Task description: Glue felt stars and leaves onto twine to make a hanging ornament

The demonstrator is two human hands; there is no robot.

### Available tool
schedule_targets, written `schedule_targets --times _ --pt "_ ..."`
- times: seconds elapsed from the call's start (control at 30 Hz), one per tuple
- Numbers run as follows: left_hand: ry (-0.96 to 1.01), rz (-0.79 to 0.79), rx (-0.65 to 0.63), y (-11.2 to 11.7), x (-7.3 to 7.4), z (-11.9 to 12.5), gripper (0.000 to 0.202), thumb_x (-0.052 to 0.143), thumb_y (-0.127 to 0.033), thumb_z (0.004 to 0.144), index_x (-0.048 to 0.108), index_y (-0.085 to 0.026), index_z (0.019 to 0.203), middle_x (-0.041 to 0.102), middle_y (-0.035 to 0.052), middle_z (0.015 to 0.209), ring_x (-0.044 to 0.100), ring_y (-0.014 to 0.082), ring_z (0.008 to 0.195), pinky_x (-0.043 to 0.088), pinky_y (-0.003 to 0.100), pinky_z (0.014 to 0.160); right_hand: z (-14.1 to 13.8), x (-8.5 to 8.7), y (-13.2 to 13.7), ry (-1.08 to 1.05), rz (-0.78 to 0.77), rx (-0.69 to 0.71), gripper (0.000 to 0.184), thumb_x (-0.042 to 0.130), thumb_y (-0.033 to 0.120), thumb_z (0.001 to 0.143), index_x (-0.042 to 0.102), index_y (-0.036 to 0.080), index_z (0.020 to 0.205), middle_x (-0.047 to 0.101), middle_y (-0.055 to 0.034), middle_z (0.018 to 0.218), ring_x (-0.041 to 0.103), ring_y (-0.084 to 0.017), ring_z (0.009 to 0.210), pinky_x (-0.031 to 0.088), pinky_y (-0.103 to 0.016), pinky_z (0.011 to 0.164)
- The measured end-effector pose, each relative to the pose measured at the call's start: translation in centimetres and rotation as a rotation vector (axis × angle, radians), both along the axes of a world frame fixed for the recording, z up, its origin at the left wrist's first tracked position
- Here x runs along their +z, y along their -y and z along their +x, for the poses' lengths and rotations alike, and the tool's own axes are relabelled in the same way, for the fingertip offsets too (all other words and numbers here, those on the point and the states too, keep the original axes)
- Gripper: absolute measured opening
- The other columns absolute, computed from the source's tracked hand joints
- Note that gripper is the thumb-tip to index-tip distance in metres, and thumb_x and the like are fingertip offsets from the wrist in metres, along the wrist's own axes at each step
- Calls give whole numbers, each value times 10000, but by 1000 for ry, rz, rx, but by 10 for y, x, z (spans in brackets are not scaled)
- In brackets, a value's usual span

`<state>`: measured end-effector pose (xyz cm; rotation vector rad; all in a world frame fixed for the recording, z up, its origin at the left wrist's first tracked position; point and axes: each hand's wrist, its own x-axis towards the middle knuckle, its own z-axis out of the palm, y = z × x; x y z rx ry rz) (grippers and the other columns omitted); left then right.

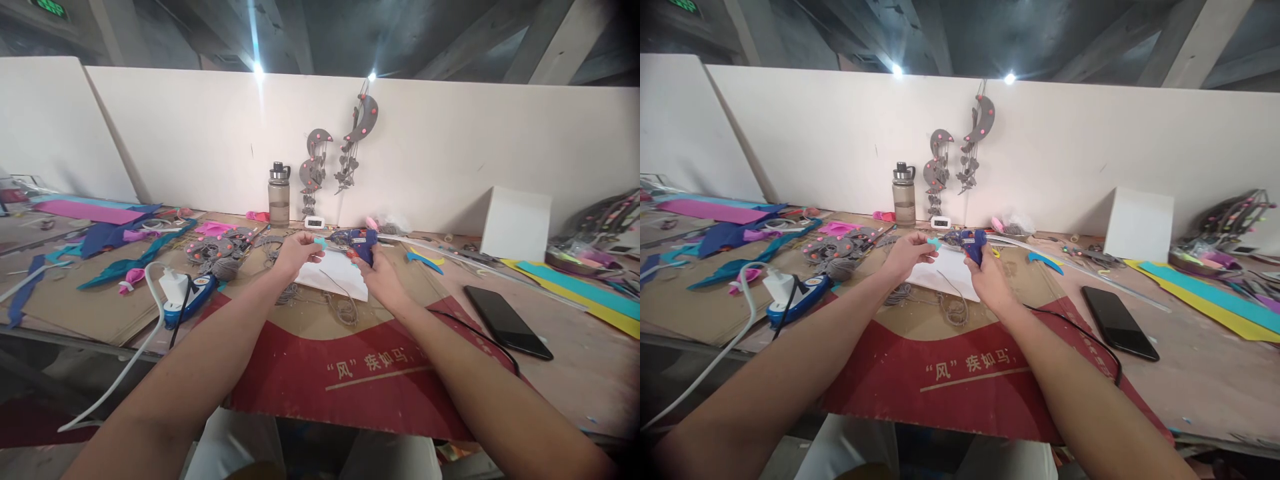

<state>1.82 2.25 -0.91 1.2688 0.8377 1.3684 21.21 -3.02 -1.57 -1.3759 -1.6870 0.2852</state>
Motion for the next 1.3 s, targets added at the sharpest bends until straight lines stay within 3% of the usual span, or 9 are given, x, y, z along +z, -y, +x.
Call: schedule_targets --times 0.17,0.3,0.43,0.53,0.63,0.77,0.97,1.1,1.3 --pt "24 -57 -28 1 4 -1 279 770 -202 570 529 -153 701 595 0 654 613 112 568 348 189 442 8 -11 -12 117 -247 -111 191 518 343 838 564 188 939 649 -74 652 593 -200 501 461 -325 527" --pt "82 -99 -62 -2 4 -2 309 787 -215 545 527 -155 700 609 0 668 601 97 567 320 186 447 19 -20 -20 435 -91 -260 162 543 310 831 598 172 894 684 -159 781 659 -262 740 478 -348 631" --pt "125 -111 -79 -2 7 -4 327 797 -231 530 527 -152 696 626 9 715 588 86 565 314 186 443 22 -16 -15 600 -263 -314 283 476 341 884 631 111 941 679 -229 922 652 -305 881 476 -404 739" --pt "125 -92 -70 0 13 -6 328 805 -231 518 533 -150 683 582 -11 667 537 65 530 265 177 411 15 -11 -7 689 -165 -329 278 501 332 879 636 105 967 645 -234 1008 607 -322 981 457 -441 809" --pt "129 -53 -37 1 18 -10 335 812 -211 504 511 -154 640 500 -38 589 477 50 507 216 173 391 0 -10 -3 627 -1 -230 218 496 306 891 630 147 960 637 -165 1030 586 -263 1001 442 -393 865" --pt "125 -25 -10 1 19 -11 318 795 -182 512 494 -152 608 469 -47 551 443 43 497 227 168 399 -27 -13 -3 581 -92 -23 215 480 293 907 641 151 917 645 -125 1011 604 -204 951 437 -309 867" --pt "127 0 -72 1 16 -8 229 744 -186 589 519 -151 616 510 -31 500 455 54 458 320 192 444 -51 -19 -9 703 -161 -48 177 480 149 868 637 82 913 632 -213 1015 606 -270 949 441 -357 846" --pt "153 -3 -90 0 16 -8 199 739 -174 598 555 -142 667 524 -33 529 480 56 472 352 193 461 -57 -8 -6 673 -110 -46 196 417 64 845 599 92 914 636 -216 998 602 -268 953 446 -360 840" --pt "143 15 -85 -3 11 -5 205 747 -179 599 604 -136 740 545 -25 574 486 57 486 361 194 463 -42 8 -11 180 -70 -25 161 306 178 902 462 193 937 633 -41 842 580 -146 622 475 -288 624"
